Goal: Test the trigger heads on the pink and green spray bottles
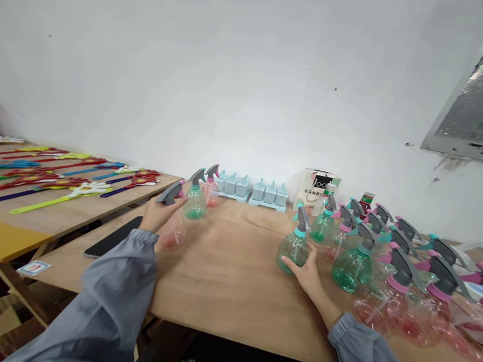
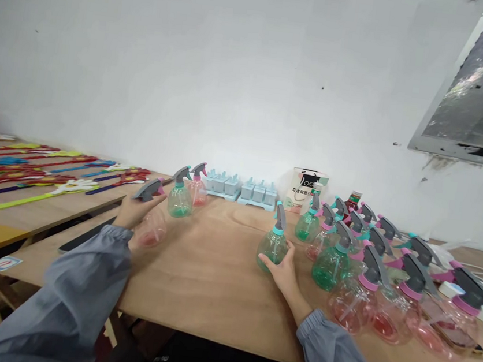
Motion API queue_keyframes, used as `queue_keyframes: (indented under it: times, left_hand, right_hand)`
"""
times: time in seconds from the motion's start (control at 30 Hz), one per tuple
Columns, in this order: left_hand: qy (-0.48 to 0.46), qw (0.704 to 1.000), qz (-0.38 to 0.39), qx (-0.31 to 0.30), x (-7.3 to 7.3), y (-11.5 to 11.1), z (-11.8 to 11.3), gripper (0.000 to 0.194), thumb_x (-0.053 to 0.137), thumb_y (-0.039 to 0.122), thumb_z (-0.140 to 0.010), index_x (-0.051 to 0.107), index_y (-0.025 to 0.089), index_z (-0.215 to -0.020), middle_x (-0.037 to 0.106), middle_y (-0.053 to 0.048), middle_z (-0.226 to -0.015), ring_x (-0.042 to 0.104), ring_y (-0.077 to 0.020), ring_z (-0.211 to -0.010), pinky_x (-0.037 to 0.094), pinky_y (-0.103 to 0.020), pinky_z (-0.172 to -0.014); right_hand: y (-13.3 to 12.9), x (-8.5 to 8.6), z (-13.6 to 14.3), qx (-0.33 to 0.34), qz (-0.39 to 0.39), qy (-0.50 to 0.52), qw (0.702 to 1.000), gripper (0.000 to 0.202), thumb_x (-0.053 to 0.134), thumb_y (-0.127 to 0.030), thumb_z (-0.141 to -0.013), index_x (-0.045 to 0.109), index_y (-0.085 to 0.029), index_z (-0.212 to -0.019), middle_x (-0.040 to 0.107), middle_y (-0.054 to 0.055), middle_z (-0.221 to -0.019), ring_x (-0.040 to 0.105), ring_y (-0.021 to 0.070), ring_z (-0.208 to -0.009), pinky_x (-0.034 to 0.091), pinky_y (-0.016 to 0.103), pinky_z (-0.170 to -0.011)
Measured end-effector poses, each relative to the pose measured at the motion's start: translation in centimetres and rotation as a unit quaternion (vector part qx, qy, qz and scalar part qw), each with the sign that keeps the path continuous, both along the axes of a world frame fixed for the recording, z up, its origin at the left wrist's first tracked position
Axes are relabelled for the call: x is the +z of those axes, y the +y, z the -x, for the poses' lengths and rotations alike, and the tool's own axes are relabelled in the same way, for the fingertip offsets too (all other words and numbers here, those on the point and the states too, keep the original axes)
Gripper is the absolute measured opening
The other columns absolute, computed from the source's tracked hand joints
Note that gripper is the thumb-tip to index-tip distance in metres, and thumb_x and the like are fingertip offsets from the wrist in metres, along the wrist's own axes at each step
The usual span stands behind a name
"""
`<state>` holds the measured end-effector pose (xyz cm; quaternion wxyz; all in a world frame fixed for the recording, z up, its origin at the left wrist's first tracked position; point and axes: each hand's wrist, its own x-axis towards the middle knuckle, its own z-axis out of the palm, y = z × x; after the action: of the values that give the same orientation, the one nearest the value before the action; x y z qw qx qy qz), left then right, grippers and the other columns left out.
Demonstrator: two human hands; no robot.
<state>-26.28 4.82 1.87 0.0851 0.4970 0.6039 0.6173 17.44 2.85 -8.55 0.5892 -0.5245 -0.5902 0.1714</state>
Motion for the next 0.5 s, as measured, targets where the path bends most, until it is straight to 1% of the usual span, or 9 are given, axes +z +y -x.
queue_keyframes:
  times: [0.1, 0.17, 0.3, 0.4, 0.5]
  left_hand:
    - [0.053, 0.994, 0.001, 0.095, -0.5, 0.6, -0.2, 0.031, 0.072, 0.046, -0.072, 0.073, 0.017, -0.083, 0.074, -0.008, -0.079, 0.070, -0.0332, -0.093, 0.054, -0.041, -0.085]
    - [0.064, 0.990, 0.011, 0.128, -0.6, 1.1, -0.4, 0.034, 0.069, 0.049, -0.075, 0.073, 0.017, -0.085, 0.075, -0.010, -0.082, 0.070, -0.0350, -0.095, 0.053, -0.043, -0.087]
    - [0.077, 0.983, 0.031, 0.162, -0.9, 2.6, -0.2, 0.049, 0.066, 0.057, -0.079, 0.074, 0.014, -0.100, 0.075, -0.015, -0.090, 0.069, -0.0380, -0.099, 0.052, -0.045, -0.089]
    - [0.103, 0.979, 0.035, 0.171, -1.3, 3.5, 0.4, 0.054, 0.059, 0.055, -0.085, 0.071, 0.012, -0.114, 0.074, -0.017, -0.095, 0.067, -0.0389, -0.103, 0.050, -0.046, -0.091]
    - [0.122, 0.979, 0.028, 0.162, -1.7, 4.0, 0.7, 0.054, 0.054, 0.051, -0.088, 0.068, 0.012, -0.122, 0.073, -0.017, -0.098, 0.067, -0.0383, -0.105, 0.049, -0.044, -0.090]
  right_hand:
    - [-0.1, 0.0, 0.0, 0.003, 0.007, -0.002, 1.000, 0.100, 0.077, -0.076, -0.054, 0.037, -0.021, -0.127, 0.055, 0.020, -0.133, 0.056, 0.0370, -0.125, 0.047, 0.053, -0.104]
    - [-0.1, 0.0, -0.1, 0.006, 0.009, -0.001, 1.000, 0.100, 0.078, -0.075, -0.054, 0.037, -0.021, -0.127, 0.055, 0.020, -0.134, 0.055, 0.0371, -0.126, 0.046, 0.053, -0.105]
    - [0.0, -0.1, 0.0, 0.005, 0.008, -0.003, 1.000, 0.100, 0.079, -0.073, -0.053, 0.037, -0.022, -0.128, 0.054, 0.019, -0.135, 0.055, 0.0366, -0.127, 0.045, 0.055, -0.107]
    - [0.1, -0.3, 0.0, 0.008, 0.017, -0.005, 1.000, 0.099, 0.080, -0.070, -0.054, 0.038, -0.022, -0.129, 0.056, 0.017, -0.133, 0.056, 0.0366, -0.126, 0.042, 0.056, -0.109]
    - [0.1, -0.4, 0.0, 0.013, 0.015, 0.000, 1.000, 0.096, 0.082, -0.067, -0.054, 0.040, -0.022, -0.128, 0.058, 0.017, -0.132, 0.056, 0.0366, -0.126, 0.041, 0.058, -0.110]
